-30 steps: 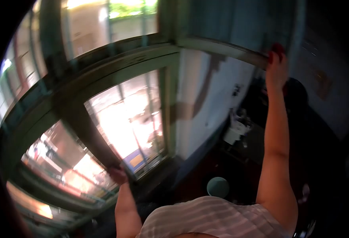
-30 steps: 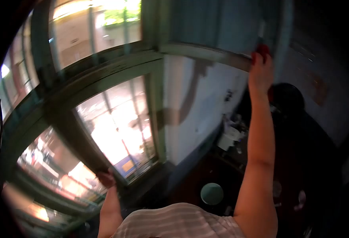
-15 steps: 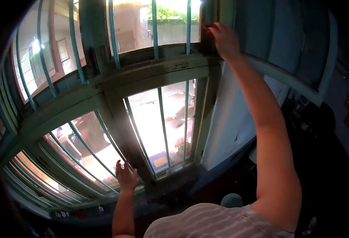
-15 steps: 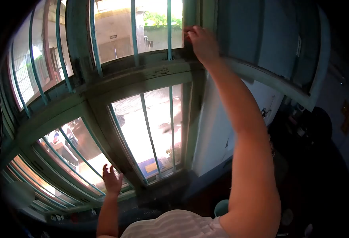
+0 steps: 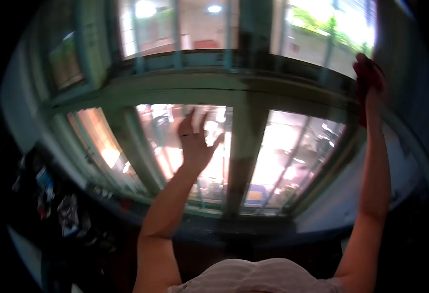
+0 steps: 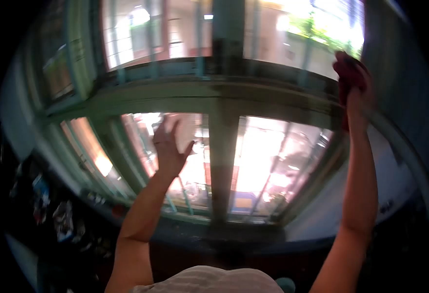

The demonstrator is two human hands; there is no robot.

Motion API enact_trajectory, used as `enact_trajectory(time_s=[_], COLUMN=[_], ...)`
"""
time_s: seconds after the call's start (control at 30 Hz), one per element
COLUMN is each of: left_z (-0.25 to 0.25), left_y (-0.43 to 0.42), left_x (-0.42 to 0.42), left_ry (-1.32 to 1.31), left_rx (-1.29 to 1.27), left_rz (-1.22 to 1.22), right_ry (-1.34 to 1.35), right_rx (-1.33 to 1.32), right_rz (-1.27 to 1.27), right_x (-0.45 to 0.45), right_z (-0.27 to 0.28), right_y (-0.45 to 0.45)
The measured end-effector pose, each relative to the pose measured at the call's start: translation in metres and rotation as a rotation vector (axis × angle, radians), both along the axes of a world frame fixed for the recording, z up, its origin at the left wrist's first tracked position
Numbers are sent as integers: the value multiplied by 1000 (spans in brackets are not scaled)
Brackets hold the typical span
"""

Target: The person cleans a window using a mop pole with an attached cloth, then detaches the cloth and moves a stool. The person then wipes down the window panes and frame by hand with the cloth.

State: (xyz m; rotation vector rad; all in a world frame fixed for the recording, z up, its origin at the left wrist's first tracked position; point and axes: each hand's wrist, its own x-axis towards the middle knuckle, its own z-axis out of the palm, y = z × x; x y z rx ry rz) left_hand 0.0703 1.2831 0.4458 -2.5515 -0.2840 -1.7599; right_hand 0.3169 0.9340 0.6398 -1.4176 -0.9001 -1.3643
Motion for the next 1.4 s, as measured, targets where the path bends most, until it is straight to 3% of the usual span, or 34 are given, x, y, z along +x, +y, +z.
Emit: enact_trajectory(time_s=[0.03, 0.1, 0.23, 0.43, 0.57, 0.67, 0.8, 1.1, 1.13, 1.23, 1.27, 1.3, 1.37, 1.4], left_z=[10, 20, 40, 53, 55, 80, 95, 87, 88, 89, 88, 87, 87, 86], left_y=[-6, -1, 67, 137, 142, 131, 172, 179, 178, 178, 180, 183, 185, 186], left_x=[-8, -29, -75, -127, -112, -82, -32, -24, -23, -25, -24, -23, -24, -25], left_ry=[-32, -52, -290, -52, 75, 183, 35, -21, -25, -37, -50, -66, -62, -57], left_rx=[7, -39, -194, -177, -114, 143, -104, -99, -116, -144, -148, -153, -145, -147], left_rz=[8, 19, -55, 218, 318, 381, 293, 367, 349, 285, 251, 216, 230, 234], right_ry=[38, -103, -33, -45, 4, -116, -63, -139, -62, -320, -291, -451, -519, -396], right_rx=[0, -110, -121, -70, -141, -134, -116, 41, -82, -295, -247, -454, -522, -592], right_rz=[119, 64, 198, 53, -87, -113, -164, -40, 94, -55, -18, -13, 65, 98], right_x=[-8, -12, -5, -3, -1, 7, -16, -59, -78, -107, -91, -133, -151, -159], right_z=[-8, -27, -60, -71, -74, -77, -75, -45, -36, -32, -42, -26, -29, -36], right_y=[21, 55, 126, 131, 130, 133, 135, 125, 133, 202, 259, 262, 316, 340])
